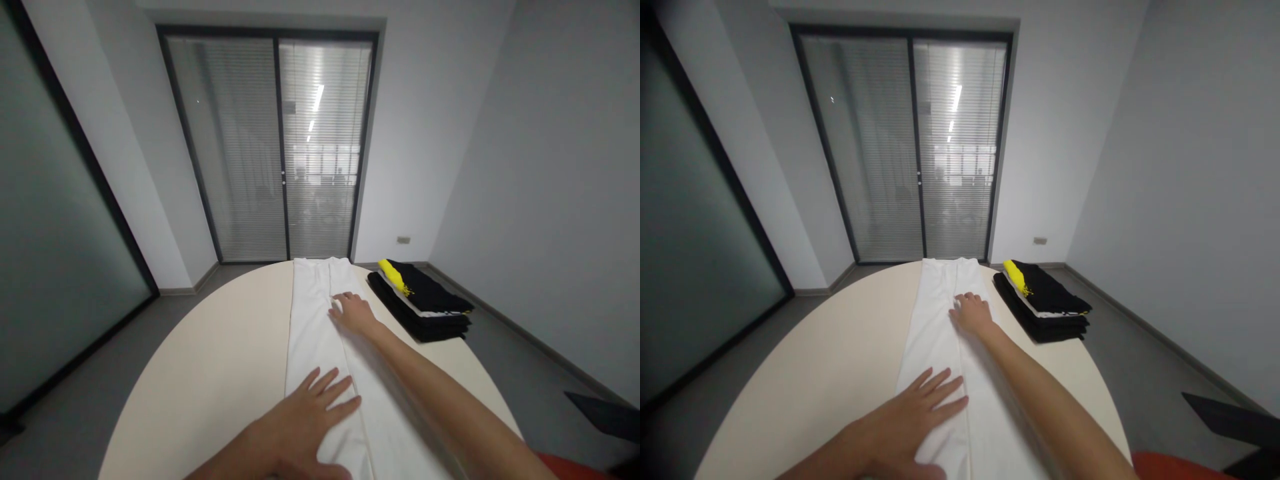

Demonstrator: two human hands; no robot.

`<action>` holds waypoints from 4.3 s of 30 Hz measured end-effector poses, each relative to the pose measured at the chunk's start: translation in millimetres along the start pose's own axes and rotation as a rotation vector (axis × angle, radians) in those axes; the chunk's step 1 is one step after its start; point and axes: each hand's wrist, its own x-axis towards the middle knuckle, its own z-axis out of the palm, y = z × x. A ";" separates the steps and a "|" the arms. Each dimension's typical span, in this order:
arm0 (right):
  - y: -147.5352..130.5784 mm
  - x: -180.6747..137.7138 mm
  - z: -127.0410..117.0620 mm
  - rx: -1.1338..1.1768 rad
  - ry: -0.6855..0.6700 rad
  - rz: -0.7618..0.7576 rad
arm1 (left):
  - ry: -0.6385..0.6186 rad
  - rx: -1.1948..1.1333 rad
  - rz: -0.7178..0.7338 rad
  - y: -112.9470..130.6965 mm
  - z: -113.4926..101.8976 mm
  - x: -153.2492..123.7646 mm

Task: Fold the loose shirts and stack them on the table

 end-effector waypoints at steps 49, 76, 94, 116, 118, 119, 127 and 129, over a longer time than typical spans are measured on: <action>-28.8 -154.5 -31.5 0.484 -0.746 -0.588 | 0.275 0.056 -0.312 -69.1 -7.5 -20.3; -37.8 -166.7 -42.2 0.290 -0.602 -0.632 | 0.207 -0.062 -0.284 -29.8 -30.6 -20.6; -36.3 -164.9 -46.5 0.250 -0.619 -0.575 | 0.095 -0.266 -0.170 -12.1 -29.7 -18.0; -3.3 -127.1 -26.8 0.745 -0.315 -0.222 | 0.222 -0.393 -0.362 -28.0 -37.4 -26.0; 3.3 -126.6 -31.0 0.799 -0.386 -0.210 | 0.268 -0.367 -0.404 -39.0 -34.1 -26.5; 8.7 -127.2 -35.4 0.819 -0.447 -0.204 | 0.274 -0.365 -0.416 -43.4 -32.9 -26.8; 56.6 -140.5 -68.2 0.718 -0.845 -0.125 | 0.291 -0.411 -0.433 -46.4 -33.7 -26.7; 57.3 -142.3 -70.0 0.636 -0.835 -0.126 | 0.301 -0.435 -0.441 -47.3 -33.2 -26.5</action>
